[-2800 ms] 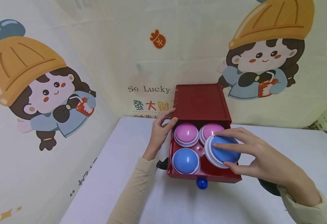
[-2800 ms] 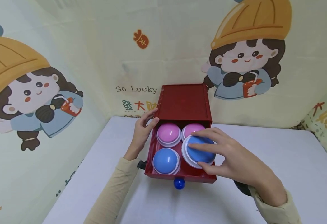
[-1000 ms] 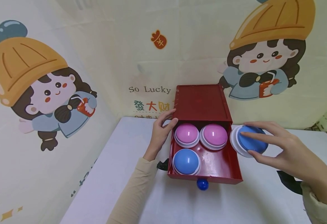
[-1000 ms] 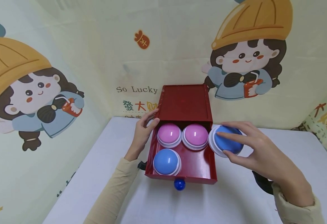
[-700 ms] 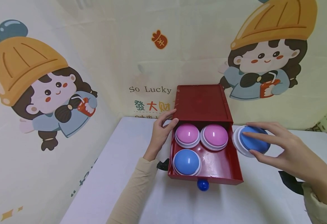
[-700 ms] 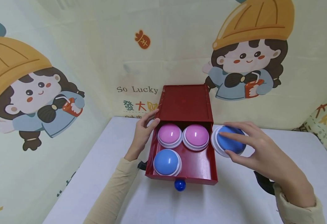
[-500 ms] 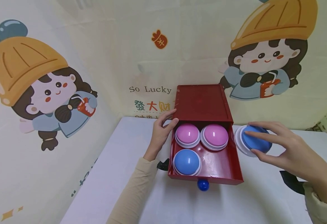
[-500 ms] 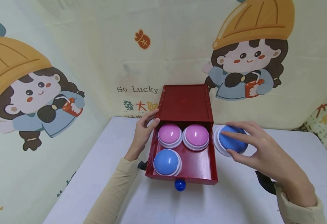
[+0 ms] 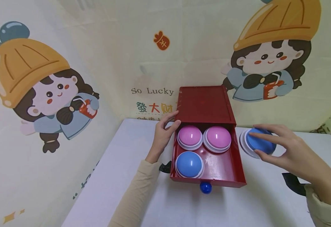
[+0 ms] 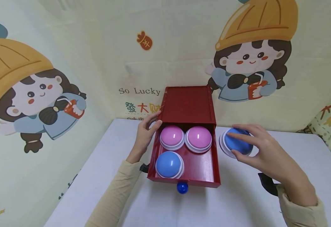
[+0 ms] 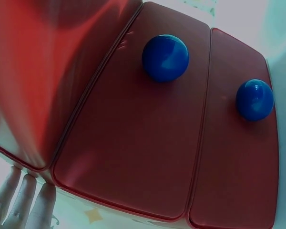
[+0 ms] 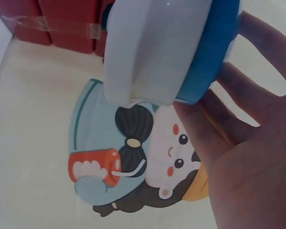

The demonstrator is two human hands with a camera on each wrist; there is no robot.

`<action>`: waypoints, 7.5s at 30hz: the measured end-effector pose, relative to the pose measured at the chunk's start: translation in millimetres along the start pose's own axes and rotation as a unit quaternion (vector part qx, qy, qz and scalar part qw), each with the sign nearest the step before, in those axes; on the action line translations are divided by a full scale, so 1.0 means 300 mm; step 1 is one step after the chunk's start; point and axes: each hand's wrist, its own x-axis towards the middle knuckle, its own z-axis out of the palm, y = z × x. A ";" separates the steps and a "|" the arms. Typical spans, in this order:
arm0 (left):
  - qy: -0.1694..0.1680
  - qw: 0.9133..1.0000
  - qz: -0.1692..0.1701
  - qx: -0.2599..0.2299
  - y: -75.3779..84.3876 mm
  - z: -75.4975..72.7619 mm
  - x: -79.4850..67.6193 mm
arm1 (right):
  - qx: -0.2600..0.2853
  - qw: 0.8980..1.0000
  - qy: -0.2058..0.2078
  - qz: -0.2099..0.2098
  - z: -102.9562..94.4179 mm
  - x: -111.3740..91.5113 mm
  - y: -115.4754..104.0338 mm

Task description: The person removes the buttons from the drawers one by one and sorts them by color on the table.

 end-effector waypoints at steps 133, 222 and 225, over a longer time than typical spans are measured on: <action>-0.004 1.000 0.004 0.005 -0.051 -0.002 -0.005 | 0.138 0.970 -0.157 0.127 0.393 -0.006 0.289; 0.002 1.000 -0.022 0.009 0.077 0.008 -0.026 | 0.049 0.998 -0.047 -0.016 0.016 0.130 -0.179; 0.006 1.000 -0.022 0.009 0.037 0.005 -0.017 | 0.056 0.997 -0.053 -0.020 0.014 0.139 -0.192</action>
